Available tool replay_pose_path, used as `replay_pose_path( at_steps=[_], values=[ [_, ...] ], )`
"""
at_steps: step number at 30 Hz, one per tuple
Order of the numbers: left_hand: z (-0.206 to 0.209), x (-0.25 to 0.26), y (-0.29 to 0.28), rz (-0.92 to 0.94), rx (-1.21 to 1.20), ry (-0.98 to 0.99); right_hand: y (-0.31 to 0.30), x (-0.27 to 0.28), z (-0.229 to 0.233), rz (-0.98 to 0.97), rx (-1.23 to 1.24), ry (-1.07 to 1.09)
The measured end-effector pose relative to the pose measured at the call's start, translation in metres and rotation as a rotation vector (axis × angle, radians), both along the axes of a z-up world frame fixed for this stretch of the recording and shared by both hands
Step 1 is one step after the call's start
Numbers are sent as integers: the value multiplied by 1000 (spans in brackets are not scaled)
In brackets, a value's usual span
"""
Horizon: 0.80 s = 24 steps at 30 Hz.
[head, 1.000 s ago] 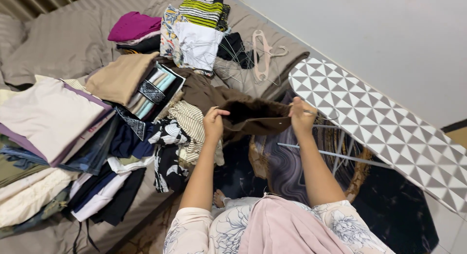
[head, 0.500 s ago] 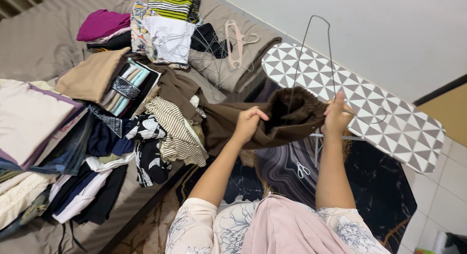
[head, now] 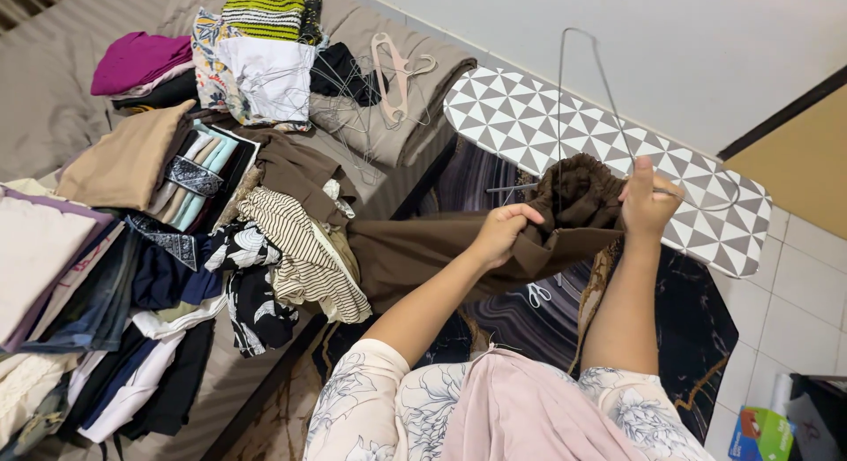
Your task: The person picks up various folded garments from a pile on the bed, places them on hangers, and hangs them in a closet. The person handles tops and pants, using both plastic and wire hangers.
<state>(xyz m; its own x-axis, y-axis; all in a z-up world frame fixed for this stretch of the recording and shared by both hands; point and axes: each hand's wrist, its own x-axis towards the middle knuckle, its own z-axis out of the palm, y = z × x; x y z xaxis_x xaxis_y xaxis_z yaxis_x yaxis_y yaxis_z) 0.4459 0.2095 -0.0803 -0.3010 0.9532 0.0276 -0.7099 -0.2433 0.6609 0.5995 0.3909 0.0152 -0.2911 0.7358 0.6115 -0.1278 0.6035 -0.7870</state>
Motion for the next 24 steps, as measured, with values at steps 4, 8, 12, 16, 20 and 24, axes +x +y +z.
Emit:
replay_pose_path(
  at_steps=[4, 8, 12, 16, 20, 24],
  values=[
    [9, 1, 6, -35, -31, -74, 1, 12, 4, 18, 119, -93],
    [20, 7, 14, -83, -52, -103, 10, 23, 8, 20, 258, -110],
    [26, 33, 26, -203, -8, -62, 22, 43, 15, -4, 349, -111],
    [34, 39, 33, -212, -33, -59, 24, 57, 16, -27, 342, -90],
    [39, 43, 40, -239, -24, -81, 35, 80, 16, -133, 390, -116],
    [36, 55, 54, -259, -39, -33, 45, 108, 20, -166, 414, -130]
  ],
)
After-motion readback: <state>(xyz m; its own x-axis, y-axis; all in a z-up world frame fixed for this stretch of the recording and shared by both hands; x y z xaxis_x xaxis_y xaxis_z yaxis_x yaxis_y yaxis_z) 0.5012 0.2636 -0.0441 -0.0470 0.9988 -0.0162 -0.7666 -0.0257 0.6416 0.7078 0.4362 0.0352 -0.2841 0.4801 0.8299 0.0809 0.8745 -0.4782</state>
